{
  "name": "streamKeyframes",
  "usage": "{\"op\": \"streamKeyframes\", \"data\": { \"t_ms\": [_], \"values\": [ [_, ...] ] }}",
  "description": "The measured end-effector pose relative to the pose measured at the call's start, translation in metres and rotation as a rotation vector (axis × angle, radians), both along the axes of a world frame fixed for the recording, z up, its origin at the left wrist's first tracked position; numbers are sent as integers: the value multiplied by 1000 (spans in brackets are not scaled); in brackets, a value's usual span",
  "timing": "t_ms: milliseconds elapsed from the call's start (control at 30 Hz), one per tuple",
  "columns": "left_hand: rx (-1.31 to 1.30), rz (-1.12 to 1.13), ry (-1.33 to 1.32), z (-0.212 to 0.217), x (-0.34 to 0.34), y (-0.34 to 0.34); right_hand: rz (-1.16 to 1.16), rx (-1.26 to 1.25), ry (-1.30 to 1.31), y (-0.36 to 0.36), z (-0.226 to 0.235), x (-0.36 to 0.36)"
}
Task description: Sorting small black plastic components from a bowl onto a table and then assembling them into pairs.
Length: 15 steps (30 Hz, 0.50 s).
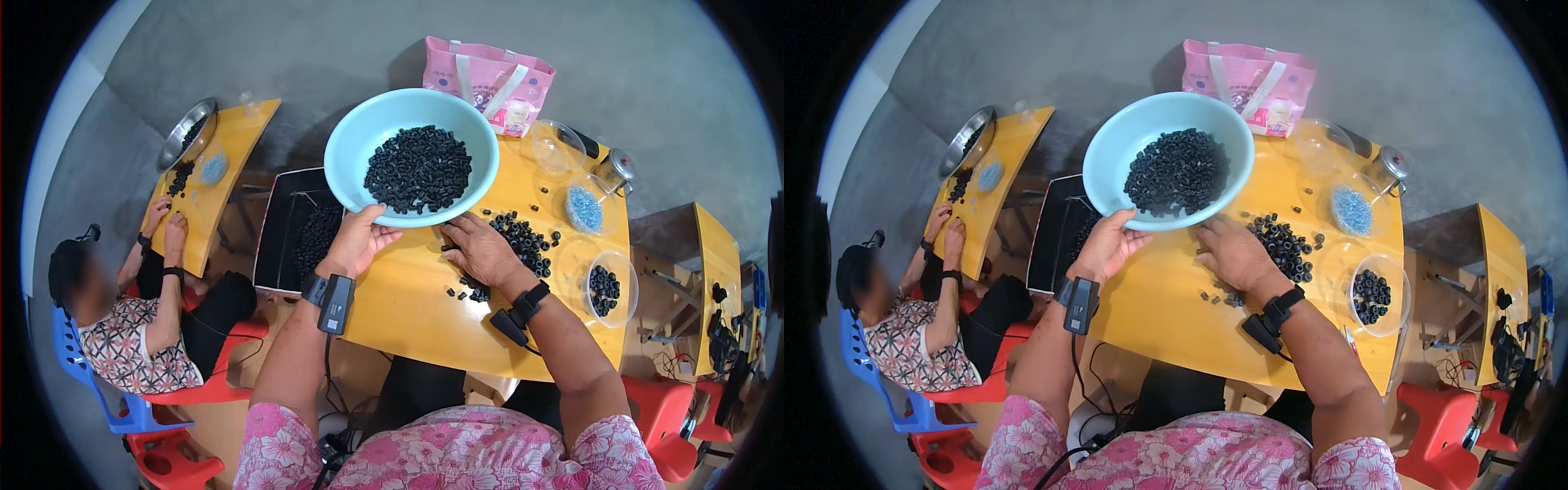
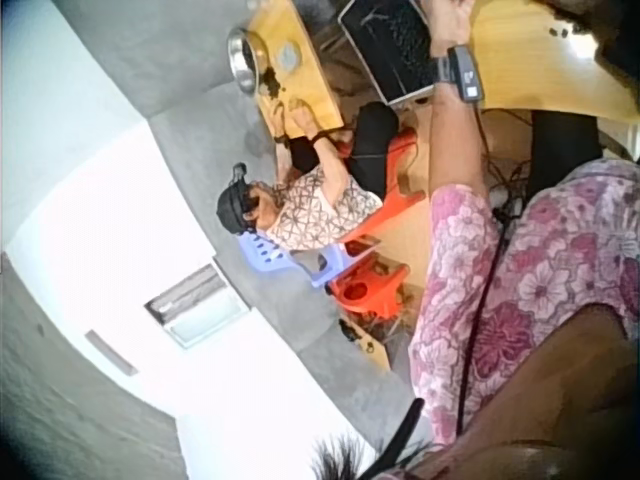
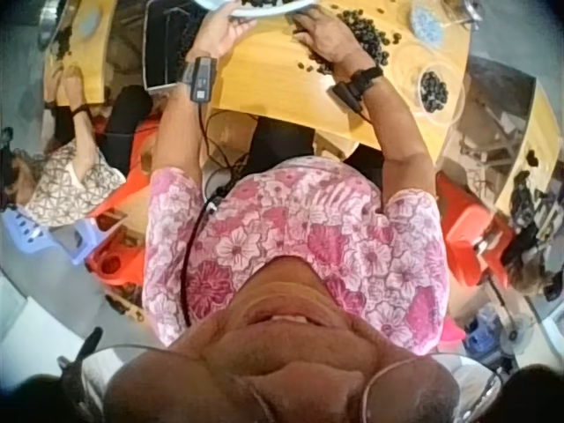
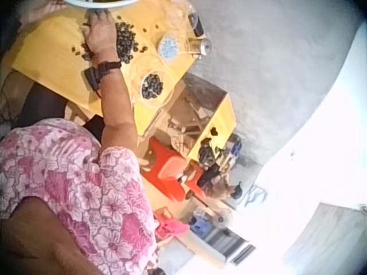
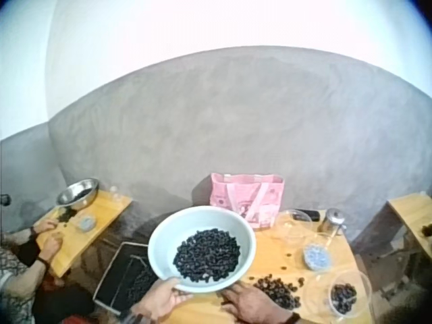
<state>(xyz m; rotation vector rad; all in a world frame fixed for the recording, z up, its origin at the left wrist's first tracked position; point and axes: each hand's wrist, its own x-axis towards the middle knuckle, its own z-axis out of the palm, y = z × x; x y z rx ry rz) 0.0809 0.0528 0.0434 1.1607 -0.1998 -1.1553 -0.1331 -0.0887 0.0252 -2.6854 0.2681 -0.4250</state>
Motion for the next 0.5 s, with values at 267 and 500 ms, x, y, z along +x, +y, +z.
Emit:
{"op": "streamKeyframes", "data": {
  "t_ms": [267, 500],
  "values": [
    [5, 95, -37, 5, -19, 12, 69, -17, -66, -5, 3, -1],
    [31, -54, -568, -20, -92, 31, -56, -56, -152, 1, 4, -33]
  ]
}}
